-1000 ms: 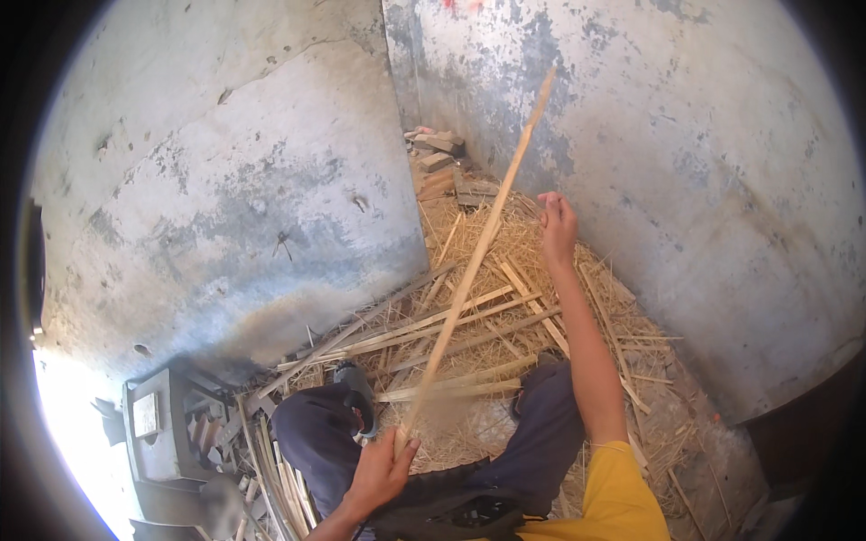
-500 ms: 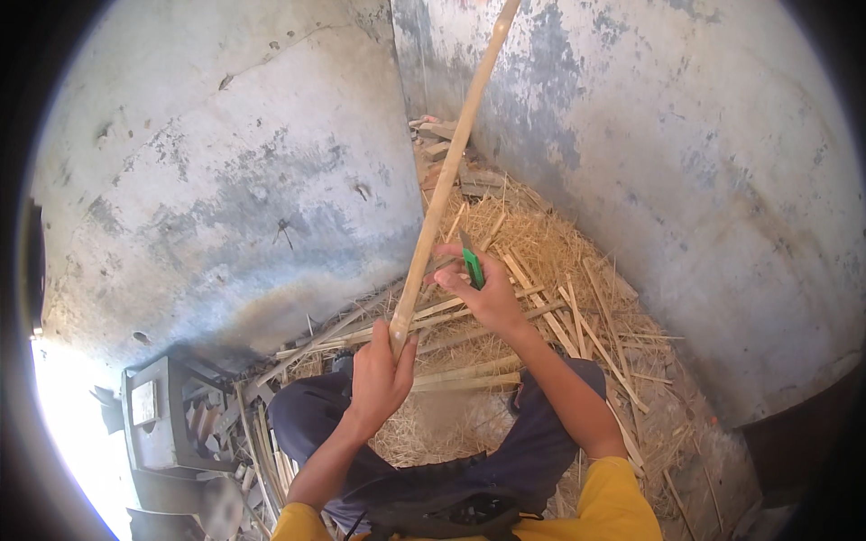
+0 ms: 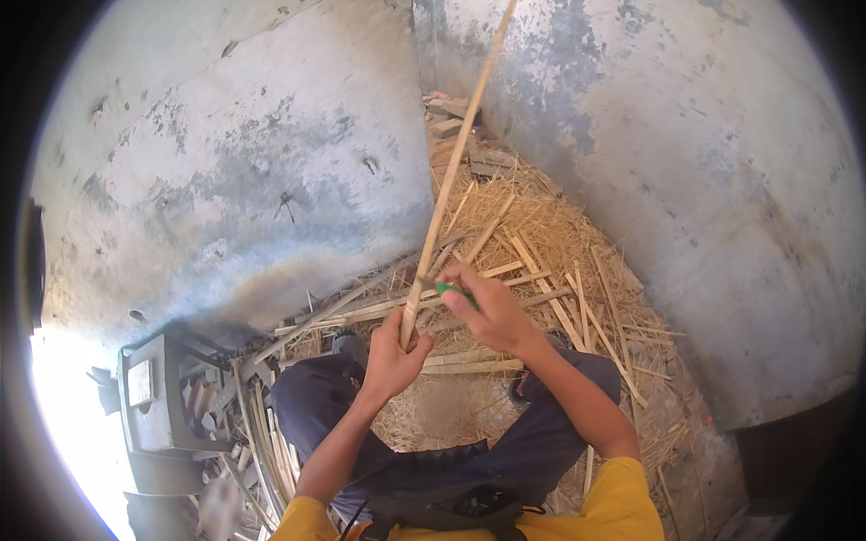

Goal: The person uses a small green knife to shave thin strips of wood from a long bamboo-like stick while sitting on the floor among wood debris.

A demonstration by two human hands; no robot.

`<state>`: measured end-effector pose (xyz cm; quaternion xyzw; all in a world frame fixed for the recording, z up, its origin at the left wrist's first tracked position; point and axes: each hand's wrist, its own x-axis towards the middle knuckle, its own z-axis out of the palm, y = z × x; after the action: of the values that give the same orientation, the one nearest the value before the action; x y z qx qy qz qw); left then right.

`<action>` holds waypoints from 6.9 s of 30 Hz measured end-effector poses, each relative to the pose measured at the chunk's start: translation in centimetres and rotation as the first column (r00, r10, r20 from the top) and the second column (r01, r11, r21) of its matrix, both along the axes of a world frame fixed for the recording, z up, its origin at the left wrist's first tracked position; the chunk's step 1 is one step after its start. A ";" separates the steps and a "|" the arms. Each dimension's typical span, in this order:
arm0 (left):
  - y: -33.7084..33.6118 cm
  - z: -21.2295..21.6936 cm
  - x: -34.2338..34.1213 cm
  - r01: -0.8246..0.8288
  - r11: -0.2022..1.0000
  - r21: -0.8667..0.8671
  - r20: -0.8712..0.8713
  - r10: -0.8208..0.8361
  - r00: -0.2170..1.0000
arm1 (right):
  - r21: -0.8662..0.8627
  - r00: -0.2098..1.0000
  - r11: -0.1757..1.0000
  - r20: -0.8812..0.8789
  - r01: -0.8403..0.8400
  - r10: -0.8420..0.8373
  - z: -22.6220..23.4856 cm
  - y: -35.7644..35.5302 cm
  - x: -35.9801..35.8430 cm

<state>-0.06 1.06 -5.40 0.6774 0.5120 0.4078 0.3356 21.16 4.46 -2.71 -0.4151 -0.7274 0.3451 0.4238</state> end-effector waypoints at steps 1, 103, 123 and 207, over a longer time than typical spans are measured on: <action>-0.2 0.5 -0.1 0.022 0.998 -0.057 0.013 -0.021 1.000 | 0.064 0.995 0.998 0.102 -0.015 0.009 -0.1 -0.3 -0.1; -1.6 1.5 -0.6 0.188 0.976 -0.107 0.253 -0.157 0.955 | 0.577 0.932 0.814 0.257 0.066 -0.257 2.0 -0.1 -2.1; -6.4 1.3 -1.5 0.226 0.924 -0.310 0.072 -0.214 0.974 | 0.459 0.808 0.780 0.194 0.427 -0.556 2.4 8.0 5.6; -0.3 2.1 -1.3 0.086 0.995 0.058 0.178 -0.095 0.979 | 0.307 0.965 0.943 0.257 -0.126 0.046 0.6 0.1 -1.7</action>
<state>-1.34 0.79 -3.28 0.6686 0.4377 0.4643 0.3818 19.44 4.60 -2.10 -0.3478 -0.8382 0.1865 0.3765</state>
